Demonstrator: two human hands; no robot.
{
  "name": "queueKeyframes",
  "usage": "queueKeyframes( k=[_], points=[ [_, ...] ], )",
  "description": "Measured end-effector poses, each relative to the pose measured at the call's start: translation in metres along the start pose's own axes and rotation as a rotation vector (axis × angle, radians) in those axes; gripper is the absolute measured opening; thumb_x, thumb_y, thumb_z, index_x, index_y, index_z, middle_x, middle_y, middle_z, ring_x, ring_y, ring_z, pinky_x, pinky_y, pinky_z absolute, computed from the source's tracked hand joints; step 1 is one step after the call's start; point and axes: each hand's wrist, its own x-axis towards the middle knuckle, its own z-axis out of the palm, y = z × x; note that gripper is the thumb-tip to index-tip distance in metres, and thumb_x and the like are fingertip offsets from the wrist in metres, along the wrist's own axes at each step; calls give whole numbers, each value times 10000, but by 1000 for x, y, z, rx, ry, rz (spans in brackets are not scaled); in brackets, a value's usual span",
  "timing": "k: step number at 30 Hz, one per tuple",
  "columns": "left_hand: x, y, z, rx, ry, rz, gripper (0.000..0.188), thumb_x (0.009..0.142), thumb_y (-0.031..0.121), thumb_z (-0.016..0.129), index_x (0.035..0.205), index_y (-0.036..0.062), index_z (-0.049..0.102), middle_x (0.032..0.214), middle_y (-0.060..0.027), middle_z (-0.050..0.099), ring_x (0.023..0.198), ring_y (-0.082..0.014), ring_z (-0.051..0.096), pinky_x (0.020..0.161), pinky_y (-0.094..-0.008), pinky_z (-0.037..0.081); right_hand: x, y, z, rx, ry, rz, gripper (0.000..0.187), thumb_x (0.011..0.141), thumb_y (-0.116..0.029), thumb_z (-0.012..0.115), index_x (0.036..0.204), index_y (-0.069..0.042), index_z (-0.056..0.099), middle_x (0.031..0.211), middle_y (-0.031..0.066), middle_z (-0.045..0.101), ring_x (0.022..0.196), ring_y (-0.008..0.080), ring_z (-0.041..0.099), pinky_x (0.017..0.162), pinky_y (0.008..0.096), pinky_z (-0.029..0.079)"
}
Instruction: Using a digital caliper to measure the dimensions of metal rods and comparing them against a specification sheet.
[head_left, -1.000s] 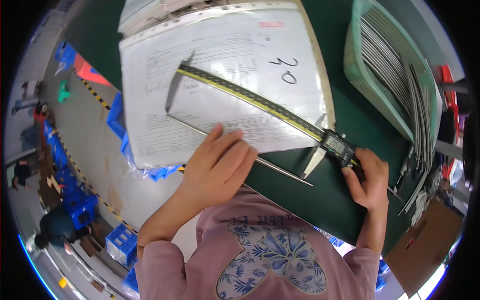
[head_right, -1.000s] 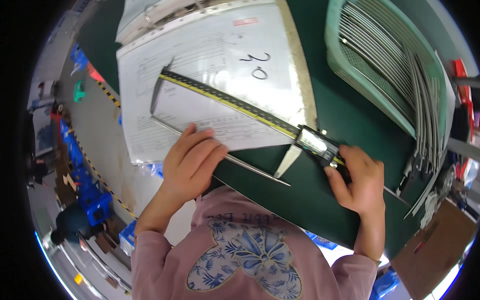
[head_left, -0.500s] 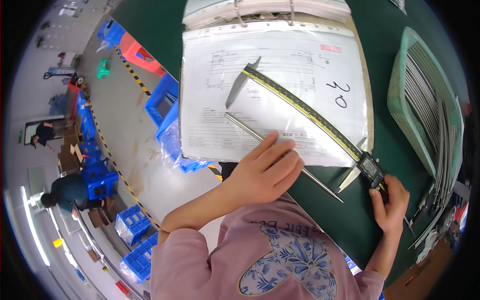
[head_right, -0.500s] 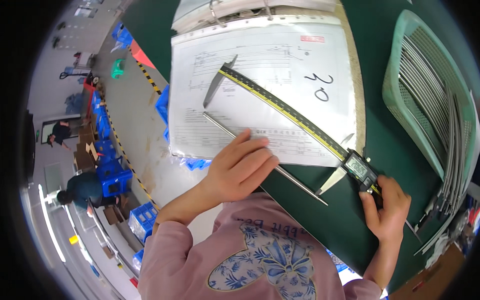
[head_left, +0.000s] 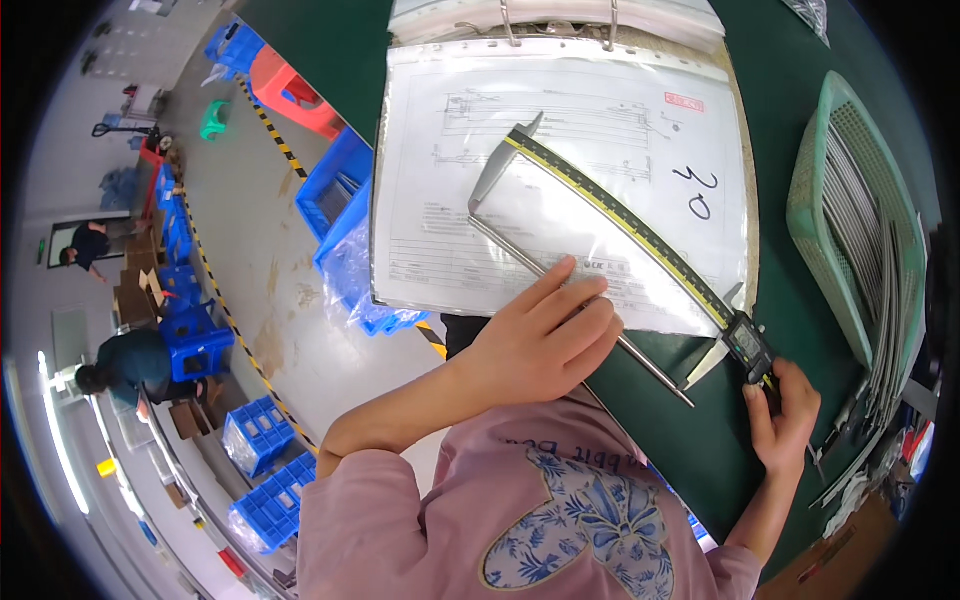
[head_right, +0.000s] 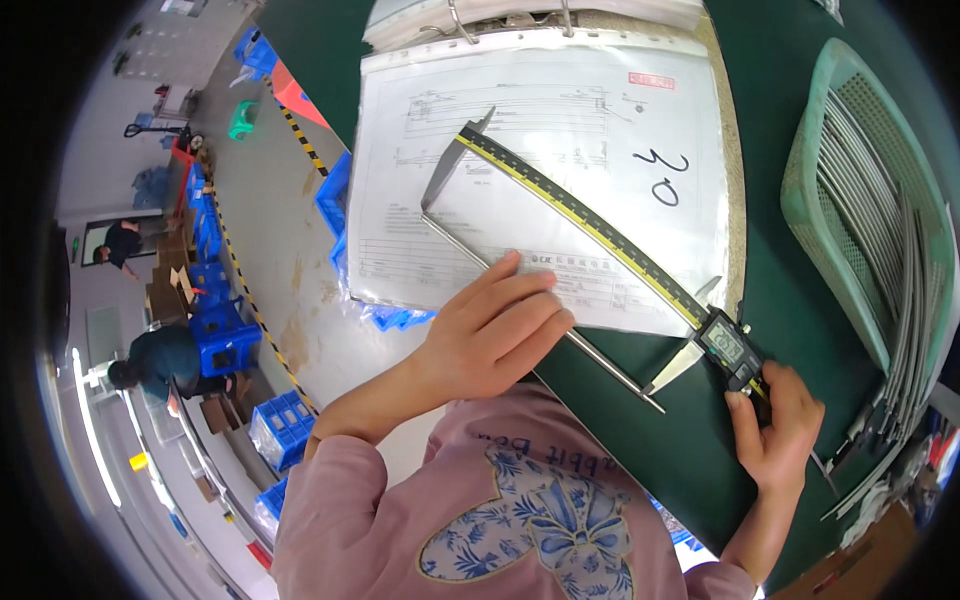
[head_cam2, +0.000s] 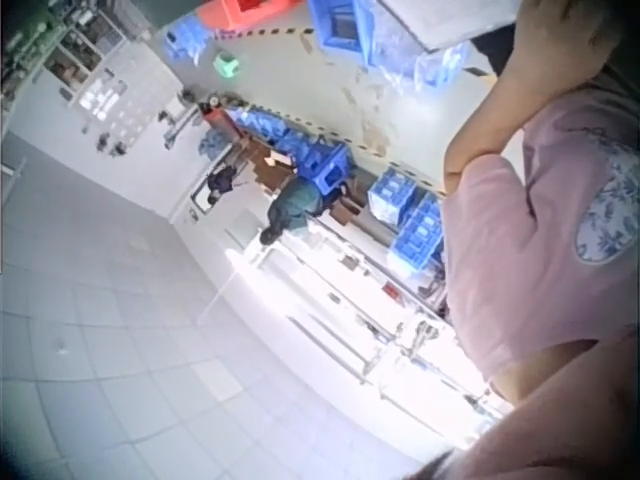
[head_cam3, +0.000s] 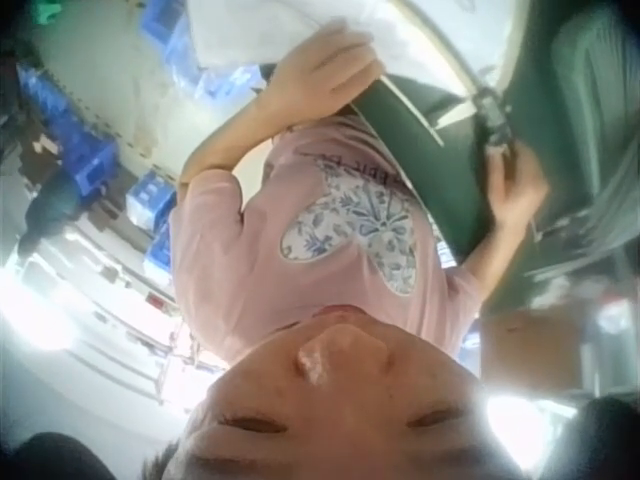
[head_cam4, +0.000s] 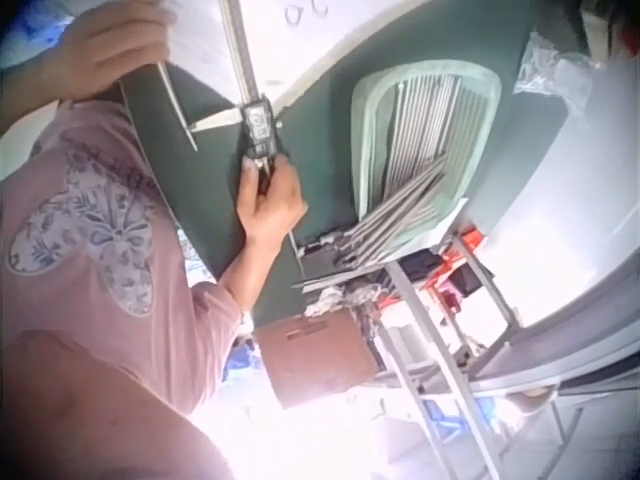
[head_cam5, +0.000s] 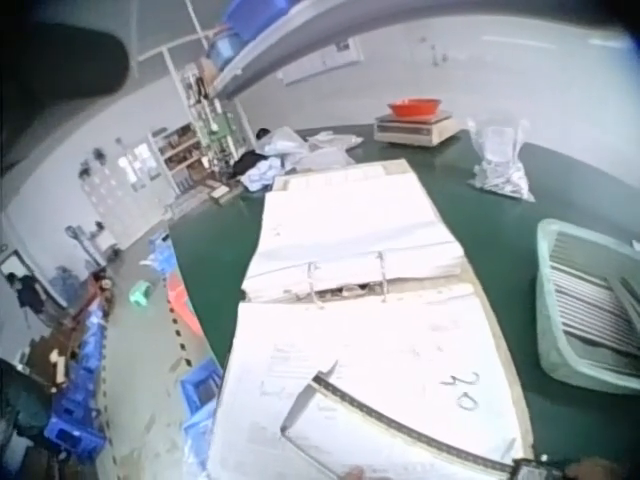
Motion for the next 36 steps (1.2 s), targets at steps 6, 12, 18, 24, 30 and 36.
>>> queueKeyframes(
  k=[6,12,18,24,30,36],
  points=[
    [0,-7,-9,-25,-6,27,199,655,52,642,854,46,652,920,-71,573,939,-248,590,866,-445,491,9,-7,0,-20,-12,-47,276,697,-156,684,873,15,559,671,133,532,501,281,522,449,334,391],
    [2,-11,-8,-8,-32,26,215,639,61,641,853,39,656,914,-76,583,928,-251,592,847,-451,494,10,-10,0,-54,-8,-29,279,687,-172,700,858,4,565,665,108,536,503,252,528,444,328,387],
    [0,-10,-13,15,-63,21,231,633,58,643,863,41,659,921,-82,578,937,-253,590,845,-448,498,12,-8,3,-55,-4,-48,288,689,-206,709,838,-2,570,654,108,534,507,256,529,445,334,388],
    [1,-6,-4,-13,11,19,237,621,43,652,857,39,667,907,-76,596,901,-259,610,852,-446,502,4,-3,2,-40,5,-24,280,698,-206,693,834,-4,557,656,136,518,514,303,510,463,353,390],
    [-1,-5,-3,6,6,17,268,615,44,656,882,52,665,933,-66,584,928,-249,607,846,-433,513,3,-2,4,-48,-11,2,268,716,-187,673,853,6,546,672,148,510,530,318,502,477,363,378],
    [-1,-4,-4,-3,2,8,265,619,47,656,883,55,664,934,-63,581,937,-246,603,847,-432,515,5,-1,4,-61,-1,-33,257,723,-175,665,857,9,545,669,146,506,513,308,494,468,356,370]
  ],
)
